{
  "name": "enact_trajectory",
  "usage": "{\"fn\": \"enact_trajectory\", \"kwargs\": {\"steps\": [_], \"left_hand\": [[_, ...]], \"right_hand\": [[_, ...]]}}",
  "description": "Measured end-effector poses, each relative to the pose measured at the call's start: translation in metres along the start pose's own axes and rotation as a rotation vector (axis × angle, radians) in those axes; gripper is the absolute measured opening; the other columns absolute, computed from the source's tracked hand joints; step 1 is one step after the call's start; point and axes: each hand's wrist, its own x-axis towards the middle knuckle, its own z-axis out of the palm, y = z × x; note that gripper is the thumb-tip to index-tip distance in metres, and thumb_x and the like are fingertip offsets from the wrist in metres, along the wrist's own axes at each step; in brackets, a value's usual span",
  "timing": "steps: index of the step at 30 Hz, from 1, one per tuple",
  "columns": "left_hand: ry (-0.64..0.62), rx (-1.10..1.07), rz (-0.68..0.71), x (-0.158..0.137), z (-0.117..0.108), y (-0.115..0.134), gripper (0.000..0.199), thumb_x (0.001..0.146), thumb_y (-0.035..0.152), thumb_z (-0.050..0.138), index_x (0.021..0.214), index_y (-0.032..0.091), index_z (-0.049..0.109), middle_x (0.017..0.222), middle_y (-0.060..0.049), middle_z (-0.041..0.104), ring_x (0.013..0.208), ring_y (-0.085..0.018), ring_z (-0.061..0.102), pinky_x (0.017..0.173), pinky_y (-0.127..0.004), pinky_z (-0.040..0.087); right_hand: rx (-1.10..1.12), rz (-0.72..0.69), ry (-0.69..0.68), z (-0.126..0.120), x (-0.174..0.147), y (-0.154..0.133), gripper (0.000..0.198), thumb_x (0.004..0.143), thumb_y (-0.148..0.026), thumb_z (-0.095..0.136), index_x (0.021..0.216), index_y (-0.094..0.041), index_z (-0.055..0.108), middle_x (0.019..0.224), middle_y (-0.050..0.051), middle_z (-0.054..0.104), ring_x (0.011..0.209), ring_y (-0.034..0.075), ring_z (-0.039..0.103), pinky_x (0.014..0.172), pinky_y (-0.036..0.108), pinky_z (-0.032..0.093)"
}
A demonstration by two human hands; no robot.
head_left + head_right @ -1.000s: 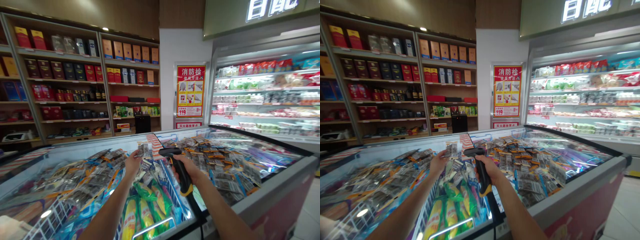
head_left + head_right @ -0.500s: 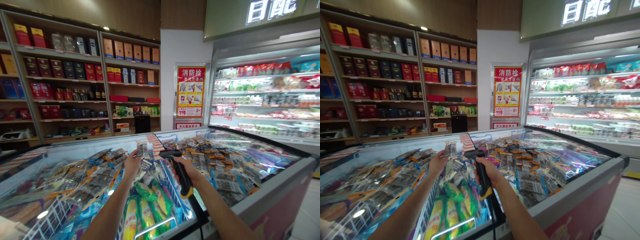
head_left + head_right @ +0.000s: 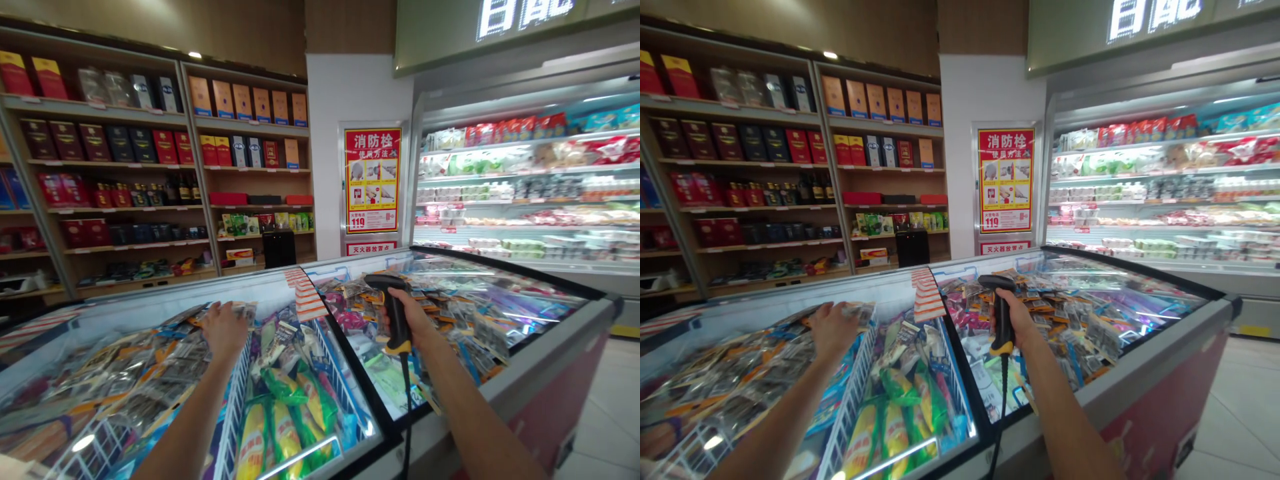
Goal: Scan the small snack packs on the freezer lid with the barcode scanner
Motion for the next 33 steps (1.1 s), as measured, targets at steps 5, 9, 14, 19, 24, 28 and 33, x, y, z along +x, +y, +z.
{"fn": "enact_trajectory", "kwargs": {"steps": [5,9,14,19,24,28,33], "left_hand": [[-0.057,-0.053,0.132,-0.012,0.019,0.054,0.042,0.07,0.021,0.045,0.11,0.01,0.05,0.12,-0.014,0.04,0.112,-0.026,0.035,0.094,-0.037,0.029],[-0.275,-0.233,0.287,-0.032,0.043,0.103,0.044,0.067,0.018,0.047,0.111,0.01,0.048,0.115,-0.012,0.044,0.11,-0.021,0.038,0.096,-0.031,0.028],[-0.381,-0.302,0.346,-0.041,0.039,0.106,0.046,0.066,0.018,0.049,0.111,0.01,0.047,0.114,-0.011,0.045,0.11,-0.02,0.038,0.097,-0.03,0.028],[-0.396,-0.237,0.261,-0.028,0.007,0.079,0.046,0.067,0.016,0.048,0.112,0.009,0.047,0.115,-0.012,0.046,0.11,-0.02,0.039,0.095,-0.029,0.028],[-0.492,-0.317,0.145,-0.032,0.012,0.086,0.048,0.068,0.019,0.049,0.115,0.01,0.046,0.115,-0.012,0.048,0.107,-0.019,0.044,0.092,-0.027,0.032],[-0.617,-0.381,0.239,-0.049,0.043,0.108,0.046,0.07,0.02,0.048,0.114,0.01,0.046,0.118,-0.012,0.047,0.109,-0.018,0.043,0.092,-0.025,0.03],[-0.677,-0.341,0.238,-0.058,0.078,0.133,0.047,0.064,0.031,0.057,0.108,0.018,0.049,0.105,-0.008,0.056,0.1,-0.022,0.049,0.083,-0.031,0.036]], "right_hand": [[0.051,-0.047,0.036,-0.011,0.001,-0.002,0.02,0.072,-0.035,0.046,0.066,-0.016,0.044,0.046,-0.002,0.048,0.035,0.01,0.044,0.032,0.021,0.035],[0.067,-0.015,0.005,-0.013,0.004,0.002,0.022,0.071,-0.037,0.047,0.067,-0.015,0.046,0.047,-0.001,0.049,0.035,0.009,0.044,0.032,0.021,0.035],[0.021,0.014,-0.034,-0.003,0.006,0.008,0.022,0.073,-0.036,0.046,0.065,-0.015,0.047,0.045,-0.001,0.049,0.034,0.009,0.043,0.032,0.021,0.036],[-0.01,0.008,-0.103,0.019,0.003,0.008,0.02,0.073,-0.033,0.045,0.068,-0.015,0.049,0.046,-0.001,0.049,0.034,0.009,0.044,0.032,0.02,0.035],[0.036,-0.038,-0.109,0.026,0.0,0.002,0.02,0.073,-0.034,0.045,0.07,-0.015,0.049,0.047,-0.001,0.049,0.035,0.009,0.044,0.032,0.021,0.036],[0.046,-0.032,-0.08,0.022,0.003,0.01,0.025,0.074,-0.036,0.043,0.065,-0.014,0.048,0.046,-0.001,0.049,0.034,0.009,0.043,0.032,0.021,0.036],[0.066,-0.024,-0.091,0.019,0.009,0.016,0.023,0.074,-0.037,0.043,0.07,-0.015,0.049,0.047,-0.001,0.05,0.035,0.009,0.044,0.032,0.021,0.036]]}}
